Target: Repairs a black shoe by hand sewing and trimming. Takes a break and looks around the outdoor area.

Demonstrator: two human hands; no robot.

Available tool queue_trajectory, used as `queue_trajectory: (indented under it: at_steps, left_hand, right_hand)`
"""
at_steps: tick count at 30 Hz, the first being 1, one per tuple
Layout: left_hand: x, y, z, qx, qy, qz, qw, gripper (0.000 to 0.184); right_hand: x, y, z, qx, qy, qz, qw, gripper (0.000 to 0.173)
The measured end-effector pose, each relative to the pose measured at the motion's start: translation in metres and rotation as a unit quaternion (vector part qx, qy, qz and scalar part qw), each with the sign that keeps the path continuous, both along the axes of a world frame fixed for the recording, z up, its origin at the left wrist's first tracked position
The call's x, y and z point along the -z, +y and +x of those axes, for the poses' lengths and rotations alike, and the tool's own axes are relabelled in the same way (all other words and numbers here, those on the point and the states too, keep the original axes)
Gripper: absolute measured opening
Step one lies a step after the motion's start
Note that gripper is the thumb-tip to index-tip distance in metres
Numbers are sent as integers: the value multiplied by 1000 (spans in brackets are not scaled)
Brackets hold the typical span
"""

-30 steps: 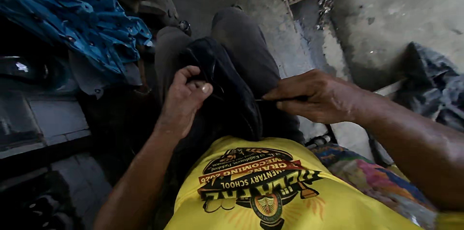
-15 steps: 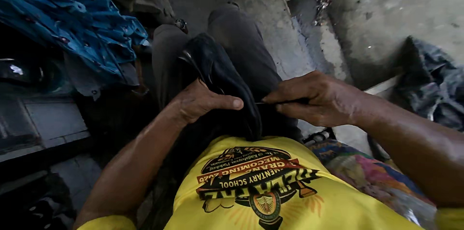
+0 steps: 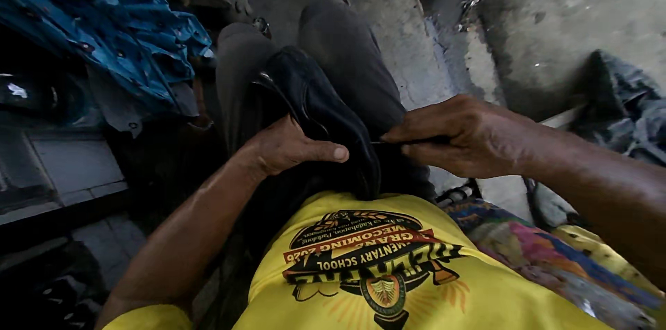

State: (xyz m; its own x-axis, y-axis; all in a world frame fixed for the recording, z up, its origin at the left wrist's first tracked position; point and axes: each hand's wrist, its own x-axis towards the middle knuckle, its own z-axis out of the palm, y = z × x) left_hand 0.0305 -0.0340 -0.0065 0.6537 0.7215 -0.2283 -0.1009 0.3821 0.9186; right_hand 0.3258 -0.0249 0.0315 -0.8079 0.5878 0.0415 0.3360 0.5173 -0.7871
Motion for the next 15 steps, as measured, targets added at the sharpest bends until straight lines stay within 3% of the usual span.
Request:
queue_trajectory:
  at_steps: [10, 15]
  left_hand:
    - [4, 3, -3, 24, -15, 9, 1000, 36]
    - [4, 4, -5, 45, -26, 1, 999, 34]
  right_hand:
    - [-4, -2, -8, -7, -55, 59, 997, 28]
    - [-5, -14, -19, -4, -89, 145, 985, 22]
